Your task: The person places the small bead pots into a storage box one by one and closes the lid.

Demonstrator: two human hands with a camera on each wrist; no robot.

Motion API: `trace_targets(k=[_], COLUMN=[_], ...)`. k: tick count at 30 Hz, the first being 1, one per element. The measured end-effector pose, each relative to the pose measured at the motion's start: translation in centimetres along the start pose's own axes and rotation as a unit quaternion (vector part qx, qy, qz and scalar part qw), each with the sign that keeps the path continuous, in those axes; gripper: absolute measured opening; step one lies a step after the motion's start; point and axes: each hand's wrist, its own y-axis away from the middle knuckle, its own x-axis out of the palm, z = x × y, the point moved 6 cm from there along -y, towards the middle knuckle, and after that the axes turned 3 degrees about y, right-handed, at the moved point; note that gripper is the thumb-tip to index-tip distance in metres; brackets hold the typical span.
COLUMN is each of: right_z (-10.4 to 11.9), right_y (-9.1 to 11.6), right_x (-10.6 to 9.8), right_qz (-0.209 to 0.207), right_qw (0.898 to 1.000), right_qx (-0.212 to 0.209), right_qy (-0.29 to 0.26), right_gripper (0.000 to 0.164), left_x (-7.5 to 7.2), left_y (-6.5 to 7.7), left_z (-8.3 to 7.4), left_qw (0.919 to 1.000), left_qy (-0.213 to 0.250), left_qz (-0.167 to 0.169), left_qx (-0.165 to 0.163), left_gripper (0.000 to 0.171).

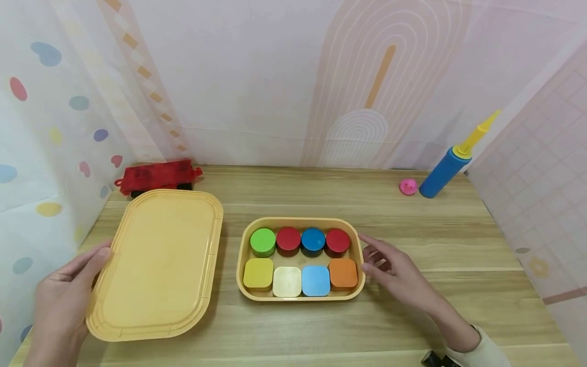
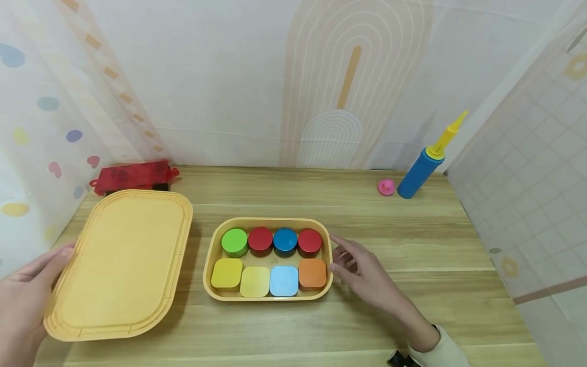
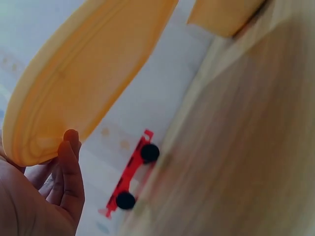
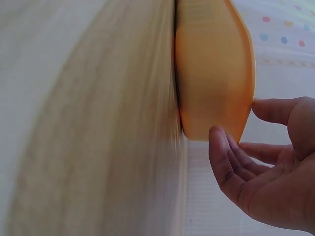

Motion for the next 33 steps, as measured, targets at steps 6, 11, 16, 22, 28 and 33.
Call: trace_targets(k=[6, 11, 16, 22, 28, 33], right_z=[0.0, 0.5, 1.3, 2.4, 3.3, 3.5], right_y=[0.0, 0.0, -0.2, -1.0, -2.2, -3.5], right_x=[-1.0, -1.8, -2.0, -1.6, -0.9, -0.1], right_qz=[-0.073, -0.133, -0.169, -0.167, -0.136, -0.092], right_qw=[0.997, 0.991, 0.982, 0.979, 0.981, 0.980], right_qx=[0.013, 0.008, -0.027, -0.037, -0.026, -0.003], right_qy=[-0.008, -0.027, -0.074, -0.113, -0.138, -0.175], right_gripper=[0.042, 0.032, 0.024, 0.023, 0.026, 0.030], left_x=[3.2, 6.3, 9.5, 13.3, 17.1, 20.0], left_y=[1.3, 2.6, 3.8, 4.8, 6.0, 6.9], left_z=[-0.8, -1.0, -0.9, -0.8, -0.4, 0.1], left_qw=[0.9945, 0.9851, 0.9732, 0.9569, 0.9280, 0.9047], left_qy=[0.021, 0.001, -0.045, -0.106, -0.161, -0.183], left_qz=[0.100, 0.168, 0.223, 0.266, 0.330, 0.380], left_qx=[0.025, 0.038, 0.035, 0.045, 0.060, 0.061], left_gripper=[0.017, 0.021, 0.018, 0.016, 0.032, 0.039])
